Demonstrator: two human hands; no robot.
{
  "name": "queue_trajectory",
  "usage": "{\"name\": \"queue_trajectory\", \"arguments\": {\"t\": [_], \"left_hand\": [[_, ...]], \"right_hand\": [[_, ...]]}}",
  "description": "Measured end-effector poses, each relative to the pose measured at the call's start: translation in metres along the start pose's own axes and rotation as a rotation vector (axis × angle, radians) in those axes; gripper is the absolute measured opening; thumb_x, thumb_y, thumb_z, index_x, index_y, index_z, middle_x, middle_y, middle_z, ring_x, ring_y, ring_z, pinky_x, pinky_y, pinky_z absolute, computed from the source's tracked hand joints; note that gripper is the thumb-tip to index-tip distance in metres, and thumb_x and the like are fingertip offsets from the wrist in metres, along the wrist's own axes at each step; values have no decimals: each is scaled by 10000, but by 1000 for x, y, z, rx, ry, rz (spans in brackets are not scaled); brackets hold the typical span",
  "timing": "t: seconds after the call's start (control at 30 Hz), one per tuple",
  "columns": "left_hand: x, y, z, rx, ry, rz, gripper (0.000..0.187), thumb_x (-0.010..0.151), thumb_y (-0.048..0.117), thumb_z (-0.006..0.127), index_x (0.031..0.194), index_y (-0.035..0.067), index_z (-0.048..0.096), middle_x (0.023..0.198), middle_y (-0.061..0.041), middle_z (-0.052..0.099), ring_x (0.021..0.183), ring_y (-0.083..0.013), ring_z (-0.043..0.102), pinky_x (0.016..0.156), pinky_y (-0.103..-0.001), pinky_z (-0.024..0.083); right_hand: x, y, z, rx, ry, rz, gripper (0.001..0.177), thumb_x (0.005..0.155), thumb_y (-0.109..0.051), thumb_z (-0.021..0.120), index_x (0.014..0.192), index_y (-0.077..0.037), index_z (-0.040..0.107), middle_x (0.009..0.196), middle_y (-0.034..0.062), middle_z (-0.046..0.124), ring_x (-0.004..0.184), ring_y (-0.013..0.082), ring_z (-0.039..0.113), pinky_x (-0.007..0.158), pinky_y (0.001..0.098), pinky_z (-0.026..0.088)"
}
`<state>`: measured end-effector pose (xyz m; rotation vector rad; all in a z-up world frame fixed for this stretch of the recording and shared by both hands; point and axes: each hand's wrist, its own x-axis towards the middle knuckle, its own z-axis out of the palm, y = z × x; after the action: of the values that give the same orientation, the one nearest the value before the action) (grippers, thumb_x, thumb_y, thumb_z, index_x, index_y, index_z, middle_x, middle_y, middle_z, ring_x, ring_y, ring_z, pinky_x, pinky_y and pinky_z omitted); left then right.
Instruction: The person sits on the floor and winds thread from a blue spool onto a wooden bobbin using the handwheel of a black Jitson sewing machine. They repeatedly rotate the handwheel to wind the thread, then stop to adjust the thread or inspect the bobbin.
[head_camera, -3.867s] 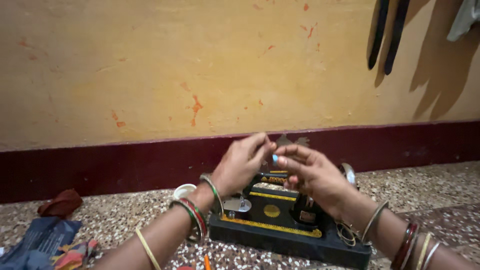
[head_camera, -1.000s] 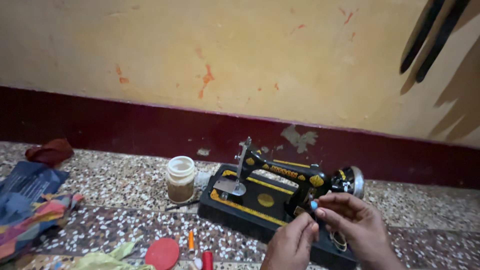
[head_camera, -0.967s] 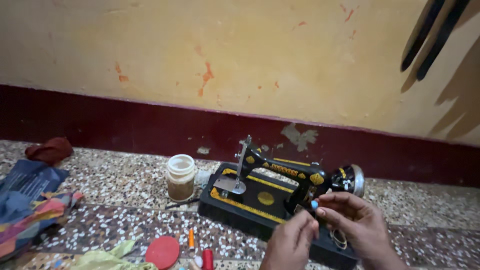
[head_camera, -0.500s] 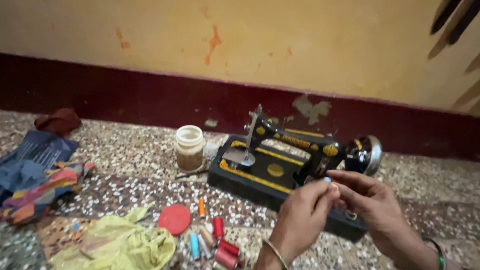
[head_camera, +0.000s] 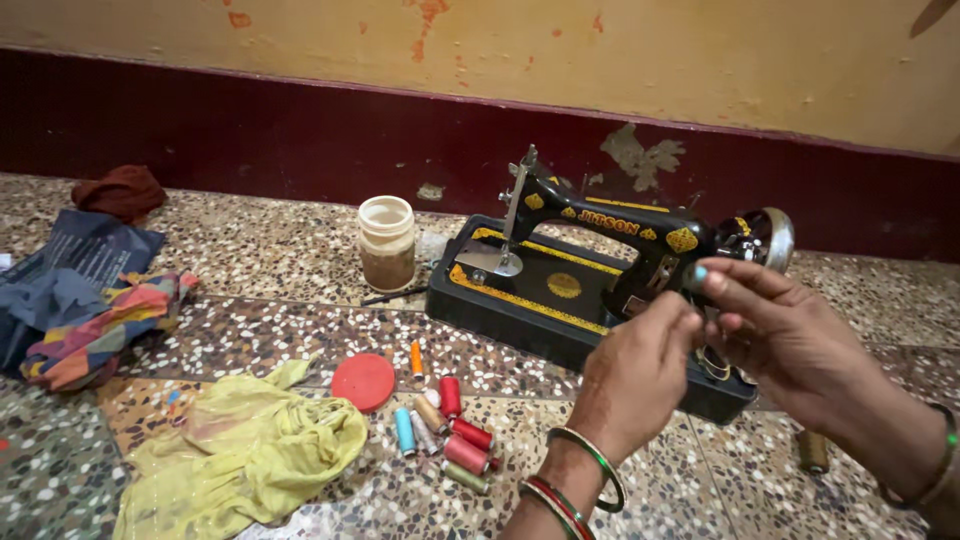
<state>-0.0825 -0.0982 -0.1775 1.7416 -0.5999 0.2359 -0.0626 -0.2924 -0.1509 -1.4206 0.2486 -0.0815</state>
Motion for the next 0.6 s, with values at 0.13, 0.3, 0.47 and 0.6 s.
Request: {"name": "queue_trajectory", "arguments": {"t": [0.13, 0.3, 0.47, 0.6], "left_hand": [[4, 5, -16, -50, 47, 14, 250, 1063, 314, 520, 1007, 91, 617, 868, -123, 710, 782, -310, 721, 645, -431, 527], [9, -7, -25, -84, 66, 37, 249, 1083, 292, 520, 1024, 73, 621, 855, -120, 719, 779, -281, 723, 659, -423, 538], [3, -3, -10, 54, -77, 9, 200, 1054, 259, 490, 1050, 131, 645, 901, -53, 709, 799, -212, 717, 703, -388, 577], [3, 4, -16, 83, -79, 41, 245, 1073, 308, 503, 990, 120, 636, 863, -53, 682, 769, -218, 709, 682, -392, 576]], "right_hand": [[-12, -4, 6, -352, -60, -71, 230, 880, -99, 683, 1097, -55, 747, 875, 47, 748, 684, 102, 635, 627, 262, 548], [-15, 0, 1, -407, -114, 31, 234, 859, -73, 717, 1085, -38, 769, 829, 72, 727, 649, 125, 597, 586, 283, 516], [-14, -1, 2, -106, -5, 67, 188, 912, -151, 660, 1075, -100, 740, 882, 22, 732, 691, 75, 602, 653, 273, 565], [-20, 8, 1, -303, -16, 58, 190, 917, -150, 670, 1067, -69, 755, 843, 52, 721, 625, 101, 586, 664, 299, 593]]}}
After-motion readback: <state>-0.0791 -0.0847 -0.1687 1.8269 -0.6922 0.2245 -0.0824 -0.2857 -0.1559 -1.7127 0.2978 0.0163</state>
